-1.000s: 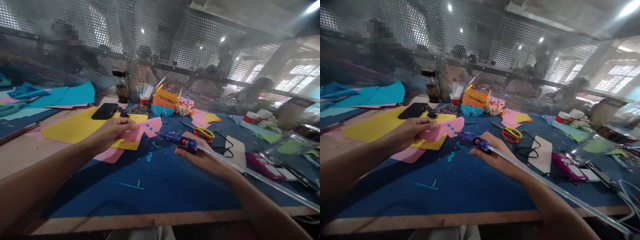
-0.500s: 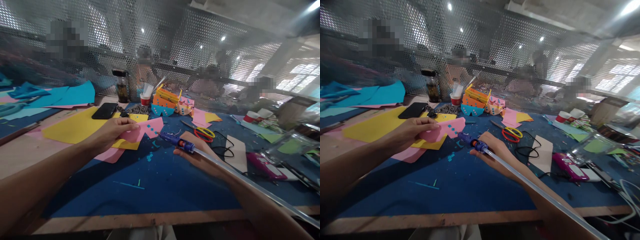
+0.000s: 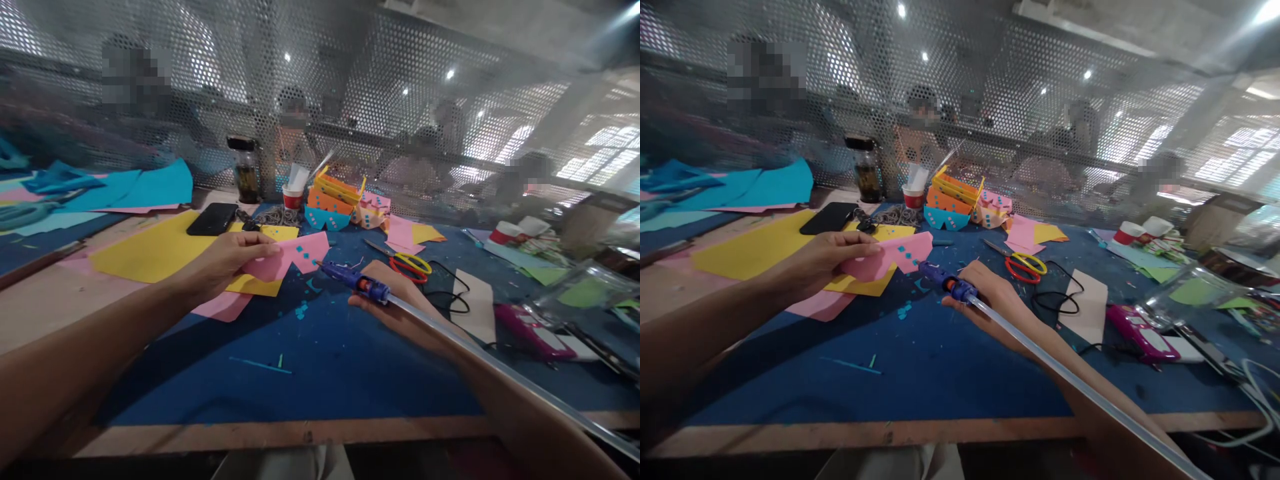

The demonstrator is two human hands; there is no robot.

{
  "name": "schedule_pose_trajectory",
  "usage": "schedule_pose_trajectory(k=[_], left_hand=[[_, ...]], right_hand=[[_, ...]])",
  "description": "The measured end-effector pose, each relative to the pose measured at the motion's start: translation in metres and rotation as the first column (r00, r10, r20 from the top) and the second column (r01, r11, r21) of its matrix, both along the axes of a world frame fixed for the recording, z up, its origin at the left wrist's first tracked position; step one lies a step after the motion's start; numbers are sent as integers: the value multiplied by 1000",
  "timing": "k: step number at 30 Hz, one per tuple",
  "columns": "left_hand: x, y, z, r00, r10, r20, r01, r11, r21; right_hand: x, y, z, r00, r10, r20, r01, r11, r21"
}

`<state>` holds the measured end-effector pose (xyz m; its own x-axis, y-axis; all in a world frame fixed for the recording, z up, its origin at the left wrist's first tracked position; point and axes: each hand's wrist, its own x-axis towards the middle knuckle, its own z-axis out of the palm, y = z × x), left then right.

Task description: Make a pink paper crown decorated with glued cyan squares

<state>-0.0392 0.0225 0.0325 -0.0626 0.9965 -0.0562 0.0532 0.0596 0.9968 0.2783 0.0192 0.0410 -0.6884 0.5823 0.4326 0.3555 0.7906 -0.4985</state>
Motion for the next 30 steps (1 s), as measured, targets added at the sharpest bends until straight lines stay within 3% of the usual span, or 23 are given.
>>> schedule_pose_trajectory(k=[16,30], left_hand=[[1,1,-2,1000,20,3,-20,1000,3],[4,-1,1,1000,7,19,-7,1000,1]], right_hand=[[0,3,-3,996,-40,77,35,997,71],[0,8,-9,999,-36,35,32,994,109]])
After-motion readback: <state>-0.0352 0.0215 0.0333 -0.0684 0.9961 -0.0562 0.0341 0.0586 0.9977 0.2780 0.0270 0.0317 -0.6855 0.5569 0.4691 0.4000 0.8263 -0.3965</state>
